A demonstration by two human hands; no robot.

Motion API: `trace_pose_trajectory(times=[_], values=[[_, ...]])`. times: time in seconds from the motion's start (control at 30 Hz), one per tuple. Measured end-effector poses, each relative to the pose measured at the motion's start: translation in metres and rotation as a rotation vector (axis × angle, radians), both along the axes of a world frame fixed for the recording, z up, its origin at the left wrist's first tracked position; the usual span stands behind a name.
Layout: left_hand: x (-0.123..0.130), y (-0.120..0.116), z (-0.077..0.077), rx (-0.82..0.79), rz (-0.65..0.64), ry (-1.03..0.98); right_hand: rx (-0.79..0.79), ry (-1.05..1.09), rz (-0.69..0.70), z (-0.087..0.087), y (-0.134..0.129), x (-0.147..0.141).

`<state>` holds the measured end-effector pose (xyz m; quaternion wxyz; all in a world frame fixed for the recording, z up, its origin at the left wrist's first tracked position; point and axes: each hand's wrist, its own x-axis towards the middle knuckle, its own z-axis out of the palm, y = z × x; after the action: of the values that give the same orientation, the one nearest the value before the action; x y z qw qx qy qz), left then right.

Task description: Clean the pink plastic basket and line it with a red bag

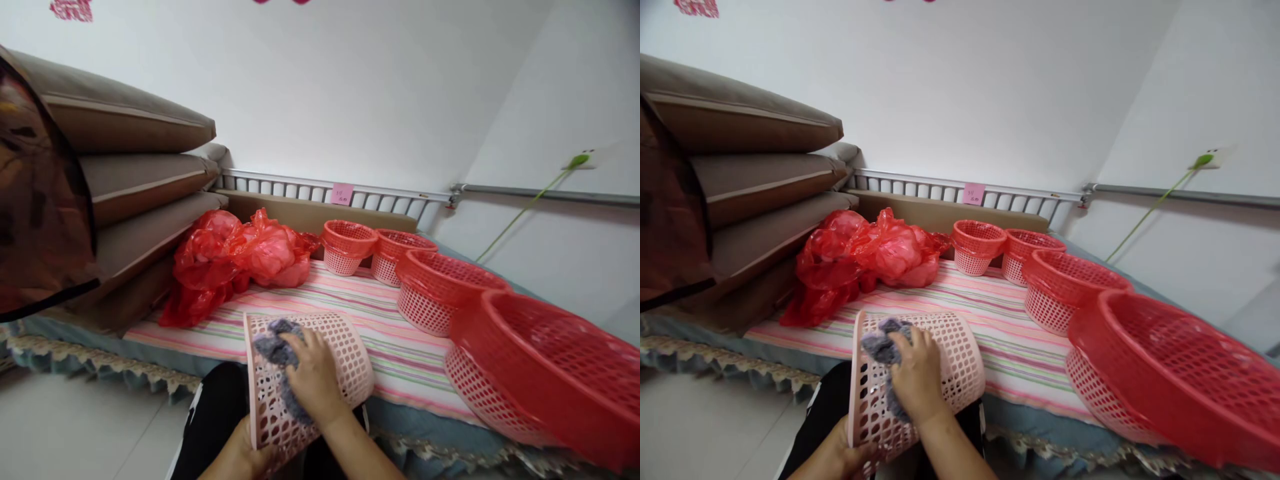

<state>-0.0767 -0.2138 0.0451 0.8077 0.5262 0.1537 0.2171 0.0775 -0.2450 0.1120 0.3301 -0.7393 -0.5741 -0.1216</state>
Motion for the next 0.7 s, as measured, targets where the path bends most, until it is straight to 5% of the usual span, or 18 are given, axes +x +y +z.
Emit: trace_pose_trajectory(times=[0.17,0.27,0.53,0.7], values=[[-0.003,-0.003,0.018,0.02,-0.009,0.014,0.024,-0.103,-0.366,-0.006,-0.024,0.076],[0.0,0.003,0.022,-0.019,-0.077,-0.062,0.054,-0.123,-0.492,-0.011,-0.038,0.097],[-0.003,0.026,0.051,-0.182,0.109,-0.095,0.175,-0.052,-0.347,-0.026,-0.036,0.082],[0.0,0.021,0.045,-0.107,0.047,-0.095,0.179,0.188,-0.074,-0.003,-0.002,0.013]])
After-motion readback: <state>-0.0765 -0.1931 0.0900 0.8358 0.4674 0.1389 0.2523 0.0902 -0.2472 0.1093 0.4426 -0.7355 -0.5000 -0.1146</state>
